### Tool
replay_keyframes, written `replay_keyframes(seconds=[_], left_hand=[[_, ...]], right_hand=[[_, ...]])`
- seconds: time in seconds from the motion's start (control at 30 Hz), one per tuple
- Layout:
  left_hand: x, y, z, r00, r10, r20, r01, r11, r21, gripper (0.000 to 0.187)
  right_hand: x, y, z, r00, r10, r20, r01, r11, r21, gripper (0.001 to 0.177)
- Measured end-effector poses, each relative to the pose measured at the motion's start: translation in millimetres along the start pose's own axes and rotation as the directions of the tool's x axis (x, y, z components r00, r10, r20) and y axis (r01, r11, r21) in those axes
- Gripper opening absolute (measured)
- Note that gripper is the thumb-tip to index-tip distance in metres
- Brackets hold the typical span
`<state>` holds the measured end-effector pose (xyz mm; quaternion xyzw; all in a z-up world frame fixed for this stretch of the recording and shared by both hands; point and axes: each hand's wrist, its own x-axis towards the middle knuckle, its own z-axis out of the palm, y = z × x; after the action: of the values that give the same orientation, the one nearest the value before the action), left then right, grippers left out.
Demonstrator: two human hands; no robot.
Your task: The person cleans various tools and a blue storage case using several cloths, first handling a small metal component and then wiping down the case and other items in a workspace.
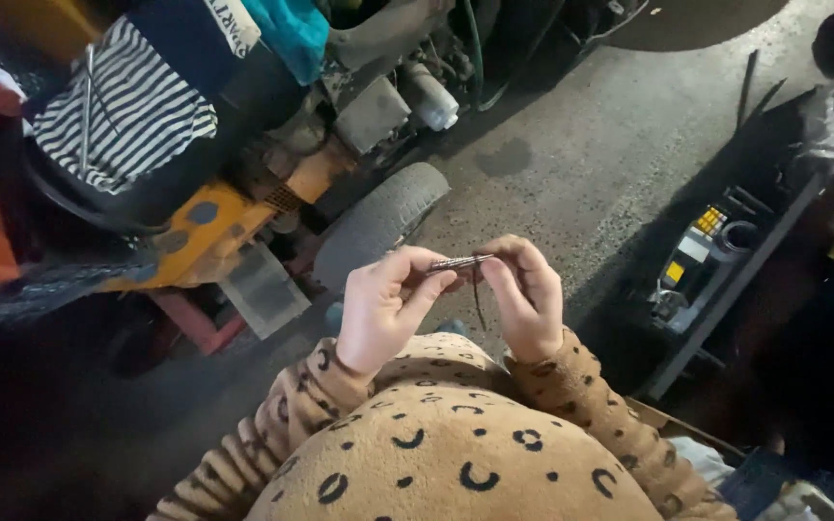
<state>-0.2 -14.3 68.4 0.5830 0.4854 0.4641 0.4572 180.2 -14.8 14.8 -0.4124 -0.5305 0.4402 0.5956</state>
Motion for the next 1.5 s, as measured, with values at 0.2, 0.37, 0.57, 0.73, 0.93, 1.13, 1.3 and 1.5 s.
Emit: replay_keyframes(seconds=[0.2, 0.37, 0.57, 0.73, 0.93, 1.13, 1.3, 1.5], left_hand=[[-2.4, 0.0, -6.1, 1.0, -0.002, -0.003, 0.003, 0.995, 0.101, 0.008], [2.1, 5.7, -8.8, 1.0, -0.004, -0.005, 0.004, 1.0, -0.005, 0.035], [0.2, -2.2, -7.2, 0.988, -0.155, 0.001, 0.154, 0.983, -0.101, 0.014], [-2.3, -9.5, -4.7, 0.946, -0.325, 0.01, 0.312, 0.898, -0.31, 0.014], [-6.0, -11.6, 0.7, 0.915, -0.403, 0.002, 0.373, 0.845, -0.383, 0.019], [-9.0, 0.1, -7.5, 0.912, -0.408, -0.043, 0.367, 0.858, -0.36, 0.018], [-16.8, 6.7, -11.5, 0.933, -0.359, 0.018, 0.346, 0.884, -0.315, 0.016], [-21.9, 24.4, -14.6, 0.947, -0.32, 0.032, 0.318, 0.917, -0.24, 0.014]], right_hand=[[5.5, -17.5, 1.3, 0.995, 0.096, 0.028, -0.097, 0.995, 0.037, 0.011], [8.4, -17.5, -2.0, 0.982, 0.18, 0.058, -0.178, 0.983, -0.043, 0.013], [9.6, -26.7, 0.5, 0.956, 0.273, 0.112, -0.271, 0.962, -0.033, 0.019], [22.6, -26.2, 5.1, 0.857, 0.515, -0.023, -0.493, 0.831, 0.257, 0.04], [19.2, -7.7, 12.5, 0.758, 0.644, 0.107, -0.621, 0.662, 0.42, 0.022], [-6.2, 6.2, -1.4, 0.675, 0.694, 0.249, -0.702, 0.5, 0.508, 0.024], [-14.4, 10.9, -14.9, 0.703, 0.613, 0.361, -0.699, 0.499, 0.513, 0.016], [-18.4, -4.9, -17.0, 0.706, 0.63, 0.324, -0.702, 0.56, 0.439, 0.013]])
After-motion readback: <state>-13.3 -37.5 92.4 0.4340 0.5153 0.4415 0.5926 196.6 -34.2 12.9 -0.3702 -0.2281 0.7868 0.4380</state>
